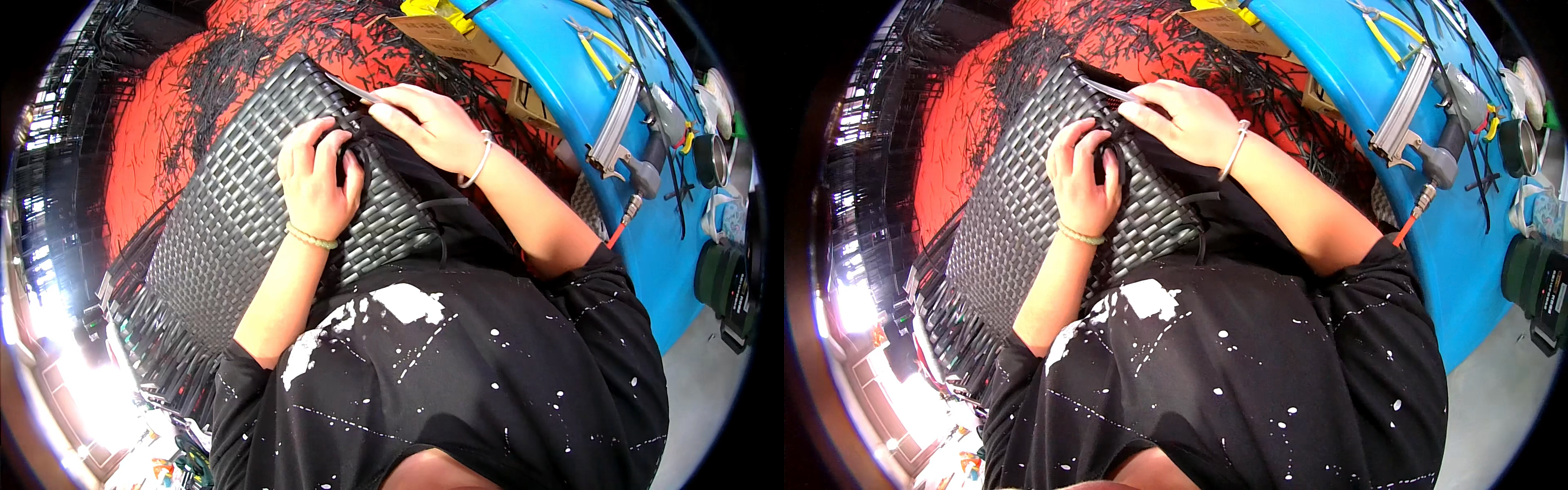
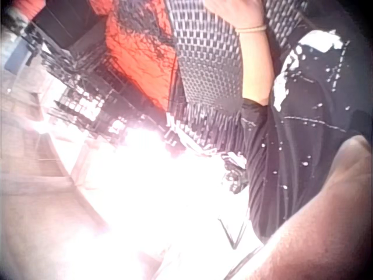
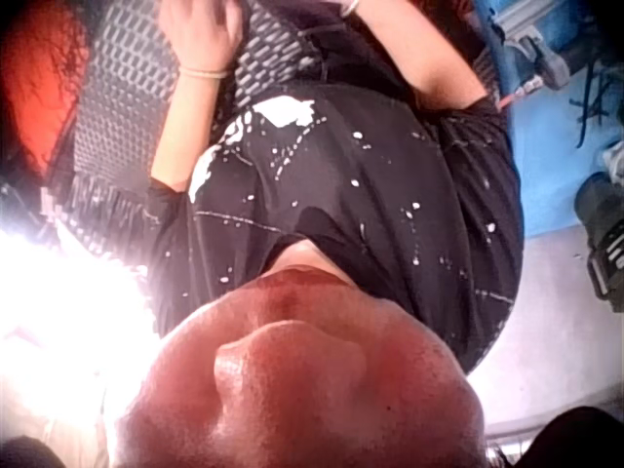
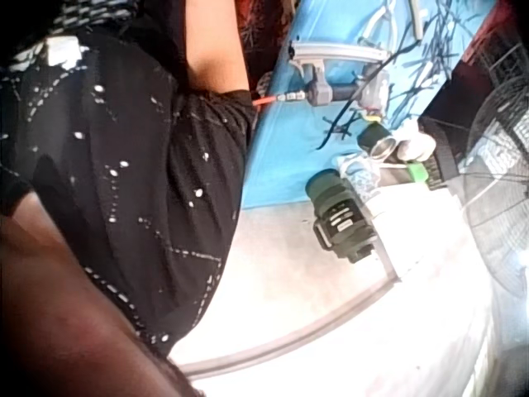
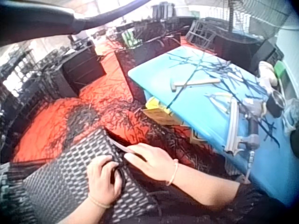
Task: The person sits on the floor and uses a knife to trim excess black plastic wrapping from the frame of a wicker chair. They then use pliers to cut a small piece of the wrapping and tuck the ends into the weave to secure it. The person flips the chair over to work on different sections of the frame.
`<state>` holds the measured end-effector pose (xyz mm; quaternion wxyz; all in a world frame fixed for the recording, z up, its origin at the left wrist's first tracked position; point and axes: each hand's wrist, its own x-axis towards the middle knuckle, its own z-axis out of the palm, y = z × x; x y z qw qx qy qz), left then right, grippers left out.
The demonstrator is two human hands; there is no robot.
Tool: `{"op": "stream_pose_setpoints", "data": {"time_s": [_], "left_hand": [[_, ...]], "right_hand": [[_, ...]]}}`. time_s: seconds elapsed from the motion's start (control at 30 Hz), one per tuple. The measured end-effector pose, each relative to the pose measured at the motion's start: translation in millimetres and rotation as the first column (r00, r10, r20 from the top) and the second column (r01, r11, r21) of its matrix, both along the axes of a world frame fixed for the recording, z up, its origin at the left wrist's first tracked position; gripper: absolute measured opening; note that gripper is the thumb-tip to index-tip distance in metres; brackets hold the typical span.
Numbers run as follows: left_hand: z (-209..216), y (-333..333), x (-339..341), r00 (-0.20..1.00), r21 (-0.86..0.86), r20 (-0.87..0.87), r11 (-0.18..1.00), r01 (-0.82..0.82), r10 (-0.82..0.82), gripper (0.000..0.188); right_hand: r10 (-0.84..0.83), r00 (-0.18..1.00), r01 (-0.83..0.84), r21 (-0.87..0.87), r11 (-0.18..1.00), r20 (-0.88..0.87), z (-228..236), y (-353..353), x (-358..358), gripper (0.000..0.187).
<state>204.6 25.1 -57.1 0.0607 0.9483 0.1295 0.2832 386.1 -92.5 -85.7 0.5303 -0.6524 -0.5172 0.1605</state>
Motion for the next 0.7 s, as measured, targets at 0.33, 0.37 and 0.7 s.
{"op": "stream_pose_setpoints", "data": {"time_s": [0.33, 0.37, 0.7], "left_hand": [[1.5, -0.6, -0.3, 1.000, 0.020, 0.023, 1.000, -0.003, 0.002, 0.030], [1.3, -1.4, -1.0, 1.000, 0.024, 0.017, 1.000, -0.005, 0.004, 0.030], [0.9, -0.1, -0.1, 0.999, 0.002, 0.030, 1.000, -0.022, 0.022, 0.029]], "right_hand": [[0.069, 0.908, 0.082, -0.336, 0.938, 0.413, 48.4, -27.7, 9.5, 0.029], [0.061, 0.904, 0.089, -0.326, 0.941, 0.423, 46.5, -28.2, 9.7, 0.029], [0.038, 0.872, 0.120, -0.288, 0.950, 0.489, 48.0, -26.0, 7.0, 0.028]]}}
